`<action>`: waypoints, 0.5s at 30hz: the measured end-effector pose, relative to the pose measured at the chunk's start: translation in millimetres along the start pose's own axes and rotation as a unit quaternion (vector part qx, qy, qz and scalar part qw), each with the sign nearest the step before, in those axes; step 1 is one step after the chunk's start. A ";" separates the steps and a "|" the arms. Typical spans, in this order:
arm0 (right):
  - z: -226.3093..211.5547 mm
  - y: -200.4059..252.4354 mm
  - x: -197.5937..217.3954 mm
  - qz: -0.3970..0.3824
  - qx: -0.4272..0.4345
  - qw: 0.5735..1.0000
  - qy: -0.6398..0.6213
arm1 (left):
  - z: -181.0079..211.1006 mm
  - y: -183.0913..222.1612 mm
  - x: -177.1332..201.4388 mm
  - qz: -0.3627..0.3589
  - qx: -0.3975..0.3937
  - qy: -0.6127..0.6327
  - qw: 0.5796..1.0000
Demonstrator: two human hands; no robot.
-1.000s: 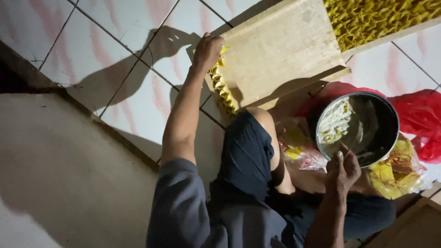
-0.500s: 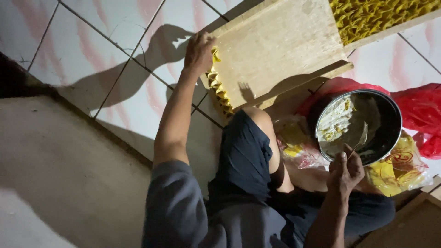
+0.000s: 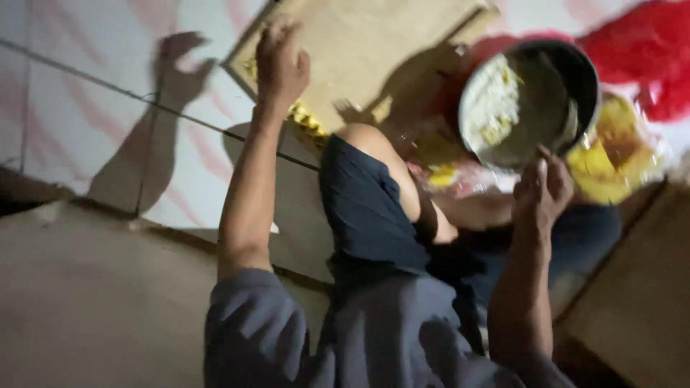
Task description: Manually shaping small pieces of yellow dough and arranging them in rows on a wooden board while sitting on the floor.
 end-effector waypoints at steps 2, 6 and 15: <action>3.1 -10.0 7.8 -0.020 0.021 0.999 -0.035 | 66.1 -20.0 71.8 0.067 0.025 0.167 0.983; -31.6 6.9 -4.6 -0.056 0.062 0.996 -0.037 | 186.5 2.2 38.5 -0.019 0.029 0.263 0.964; -15.8 9.1 28.8 -0.055 0.084 0.989 -0.111 | 294.9 132.9 -193.4 -0.292 0.213 0.321 0.875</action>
Point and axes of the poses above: each hand's wrist, its own y-axis away from the middle knuckle, its own x-axis out of the back of the hand, z = x × y, the point moved 9 cm from there along -y, towards the middle knuckle, and after that the axes turned 3 degrees about -y, right-handed, at the moved point
